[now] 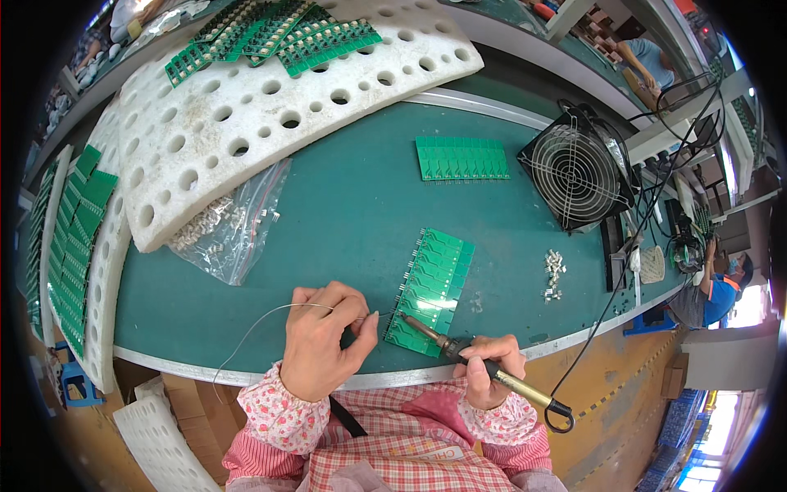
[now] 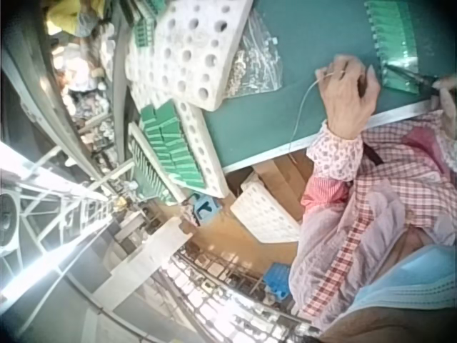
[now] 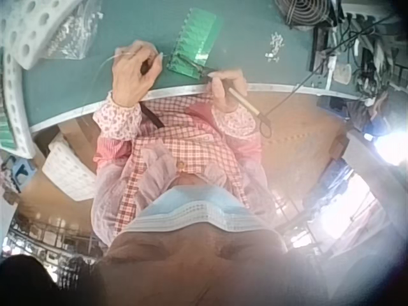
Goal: The person picks up circuit boards and solders components onto them using a soldering iron and solder wire.
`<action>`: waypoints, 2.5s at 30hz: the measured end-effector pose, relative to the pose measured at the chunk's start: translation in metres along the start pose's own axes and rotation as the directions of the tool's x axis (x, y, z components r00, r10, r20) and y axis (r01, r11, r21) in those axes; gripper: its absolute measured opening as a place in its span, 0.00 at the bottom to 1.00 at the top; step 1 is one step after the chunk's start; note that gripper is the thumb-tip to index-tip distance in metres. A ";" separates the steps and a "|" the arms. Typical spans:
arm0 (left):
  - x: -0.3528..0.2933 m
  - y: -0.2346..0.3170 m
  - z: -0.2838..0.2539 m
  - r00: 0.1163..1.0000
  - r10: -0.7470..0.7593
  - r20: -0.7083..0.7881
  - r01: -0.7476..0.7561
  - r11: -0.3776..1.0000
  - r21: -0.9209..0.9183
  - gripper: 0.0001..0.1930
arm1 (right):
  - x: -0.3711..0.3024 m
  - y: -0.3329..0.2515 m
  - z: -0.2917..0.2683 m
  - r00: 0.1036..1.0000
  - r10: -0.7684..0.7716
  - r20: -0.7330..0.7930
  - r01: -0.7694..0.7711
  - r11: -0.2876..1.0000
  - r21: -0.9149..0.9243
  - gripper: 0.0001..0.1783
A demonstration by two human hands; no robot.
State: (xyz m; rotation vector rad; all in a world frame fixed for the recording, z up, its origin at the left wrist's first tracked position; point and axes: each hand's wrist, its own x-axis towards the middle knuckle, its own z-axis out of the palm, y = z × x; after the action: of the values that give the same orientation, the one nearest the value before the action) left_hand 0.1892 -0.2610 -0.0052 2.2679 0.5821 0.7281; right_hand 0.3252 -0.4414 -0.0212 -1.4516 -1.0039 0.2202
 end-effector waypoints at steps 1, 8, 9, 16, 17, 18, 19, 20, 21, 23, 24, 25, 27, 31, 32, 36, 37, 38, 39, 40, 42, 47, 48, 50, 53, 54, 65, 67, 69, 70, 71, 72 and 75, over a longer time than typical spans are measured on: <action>0.000 0.000 0.000 1.000 -0.003 -0.007 0.003 1.000 0.001 0.09 | 0.000 0.000 0.000 1.000 -0.006 0.005 0.006 1.000 -0.001 0.04; 0.000 0.001 0.000 0.999 0.009 -0.032 -0.009 1.000 0.005 0.09 | -0.003 0.001 0.001 0.996 0.007 -0.087 -0.006 1.000 0.020 0.04; 0.000 0.001 0.000 1.000 0.012 -0.019 -0.013 1.000 -0.003 0.09 | -0.003 0.000 0.001 0.995 0.034 -0.095 -0.030 0.998 0.049 0.04; 0.000 0.001 0.000 1.000 0.020 0.000 -0.020 0.999 -0.035 0.09 | -0.001 0.000 0.001 0.997 0.046 -0.064 -0.043 0.998 0.051 0.04; 0.000 0.001 0.000 1.000 0.020 0.000 -0.020 0.999 -0.035 0.09 | -0.001 0.000 0.001 0.997 0.046 -0.064 -0.043 0.998 0.051 0.04; 0.000 0.002 0.000 1.000 0.029 0.002 -0.029 0.999 -0.029 0.09 | 0.000 -0.001 0.001 0.998 0.041 -0.054 -0.039 0.998 0.041 0.03; 0.000 0.002 0.000 0.999 0.039 0.004 -0.039 0.999 -0.022 0.09 | 0.001 -0.001 0.001 0.998 0.035 -0.044 -0.034 0.999 0.032 0.03; 0.000 0.002 0.000 0.999 0.038 0.004 -0.038 0.999 -0.021 0.09 | 0.001 -0.001 0.001 0.998 0.035 -0.044 -0.034 0.999 0.033 0.03; 0.000 0.002 0.000 1.000 0.028 0.015 -0.028 1.000 -0.012 0.09 | 0.001 -0.001 0.001 0.999 0.039 -0.034 -0.038 0.999 0.024 0.03; 0.000 0.002 0.001 1.000 0.017 0.025 -0.017 1.000 -0.002 0.09 | 0.001 -0.001 0.001 0.999 0.043 -0.024 -0.042 0.999 0.015 0.03; 0.000 0.003 0.001 1.000 0.018 0.024 -0.018 1.000 0.001 0.09 | 0.001 -0.001 0.001 0.999 0.039 -0.019 -0.039 0.999 0.009 0.03; 0.001 0.003 0.002 1.000 0.019 0.023 -0.019 1.000 0.004 0.09 | 0.001 -0.001 0.001 0.999 0.036 -0.015 -0.036 0.999 0.003 0.03; 0.000 0.002 0.002 1.000 0.017 0.025 -0.018 1.000 0.008 0.09 | 0.002 -0.002 0.000 0.999 0.036 -0.011 -0.036 0.999 0.001 0.03; 0.000 0.002 0.003 1.000 0.020 0.024 -0.021 1.000 0.021 0.09 | 0.002 -0.002 0.001 0.999 0.044 -0.011 -0.044 0.999 0.032 0.03; 0.000 0.002 0.003 1.000 0.021 0.024 -0.022 1.000 0.021 0.09 | 0.002 -0.002 0.001 0.999 0.043 -0.012 -0.043 0.999 0.032 0.03; 0.000 0.002 0.003 0.999 0.027 0.021 -0.027 0.999 0.024 0.09 | 0.001 0.000 0.000 1.000 0.019 0.000 -0.019 1.000 0.018 0.04; 0.000 0.003 0.002 0.999 0.029 0.019 -0.030 0.999 0.025 0.08 | 0.001 0.002 0.000 1.000 -0.002 0.006 0.002 1.000 -0.001 0.04; 0.000 0.003 0.002 0.999 0.030 0.017 -0.030 0.999 0.025 0.08 | 0.000 0.003 0.000 1.000 -0.003 0.006 0.003 1.000 -0.001 0.04; 0.000 0.002 0.003 0.999 0.035 0.017 -0.036 0.999 0.032 0.08 | 0.000 0.005 0.000 1.000 -0.031 0.003 0.031 0.999 -0.025 0.04; -0.001 0.001 0.003 0.999 0.041 0.016 -0.042 0.998 0.039 0.08 | -0.001 0.006 0.000 0.998 -0.059 0.001 0.059 0.997 -0.049 0.05; -0.001 0.002 0.003 0.999 0.038 0.010 -0.039 0.998 0.044 0.07 | -0.001 0.005 0.001 0.999 -0.048 -0.008 0.047 0.998 -0.039 0.05; -0.005 0.000 -0.002 1.000 0.015 -0.002 -0.015 1.000 -0.008 0.07 | -0.005 0.003 0.001 1.000 0.014 -0.023 -0.015 0.998 -0.055 0.04; -0.007 0.000 -0.005 1.000 -0.008 0.006 0.008 1.000 -0.023 0.07 | -0.006 0.001 0.002 0.996 0.034 -0.082 -0.034 0.999 -0.007 0.04; -0.009 0.000 -0.006 0.999 -0.030 0.016 0.031 0.999 -0.038 0.06 | -0.007 -0.001 0.001 0.988 0.056 -0.141 -0.050 0.998 0.042 0.04; -0.012 -0.003 -0.005 1.000 0.005 -0.010 -0.005 0.999 -0.053 0.08 | -0.005 -0.004 0.001 0.982 0.110 -0.155 -0.090 0.987 0.132 0.06; -0.011 -0.003 -0.004 1.000 0.013 -0.009 -0.014 0.999 -0.048 0.08 | -0.006 -0.003 0.001 0.981 0.113 -0.156 -0.092 0.987 0.132 0.06; -0.009 -0.002 -0.008 0.995 0.027 0.094 -0.026 1.000 -0.008 0.07 | -0.002 0.003 -0.001 0.996 -0.087 -0.036 0.090 0.989 0.115 0.05; -0.009 -0.003 -0.008 0.994 0.044 0.099 -0.045 0.999 0.002 0.07 | -0.002 0.002 0.000 0.996 -0.079 -0.035 0.082 0.991 0.108 0.05; -0.009 -0.003 -0.008 0.994 0.046 0.097 -0.047 0.999 0.000 0.07 | -0.002 0.002 0.001 0.997 -0.071 -0.034 0.074 0.992 0.102 0.05; -0.010 -0.003 -0.008 0.994 0.048 0.096 -0.049 0.999 -0.002 0.07 | -0.002 0.002 0.000 0.997 -0.068 -0.020 0.069 0.994 0.089 0.05; -0.009 -0.003 -0.007 0.994 0.048 0.094 -0.048 0.999 -0.002 0.07 | -0.002 0.002 0.000 0.998 -0.064 -0.006 0.065 0.995 0.076 0.05; -0.009 -0.003 -0.006 0.994 0.054 0.091 -0.055 0.998 0.004 0.07 | -0.002 0.002 0.000 0.998 -0.064 -0.004 0.064 0.995 0.076 0.05; -0.009 -0.004 -0.005 0.994 0.062 0.088 -0.064 0.998 0.014 0.07 | -0.002 0.002 0.001 0.999 -0.052 0.002 0.052 0.997 0.061 0.04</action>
State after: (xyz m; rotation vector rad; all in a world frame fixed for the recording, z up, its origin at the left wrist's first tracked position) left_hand 0.1788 -0.2614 -0.0079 2.3302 0.4791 0.6531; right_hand 0.3242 -0.4420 -0.0238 -1.3682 -1.0281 0.2139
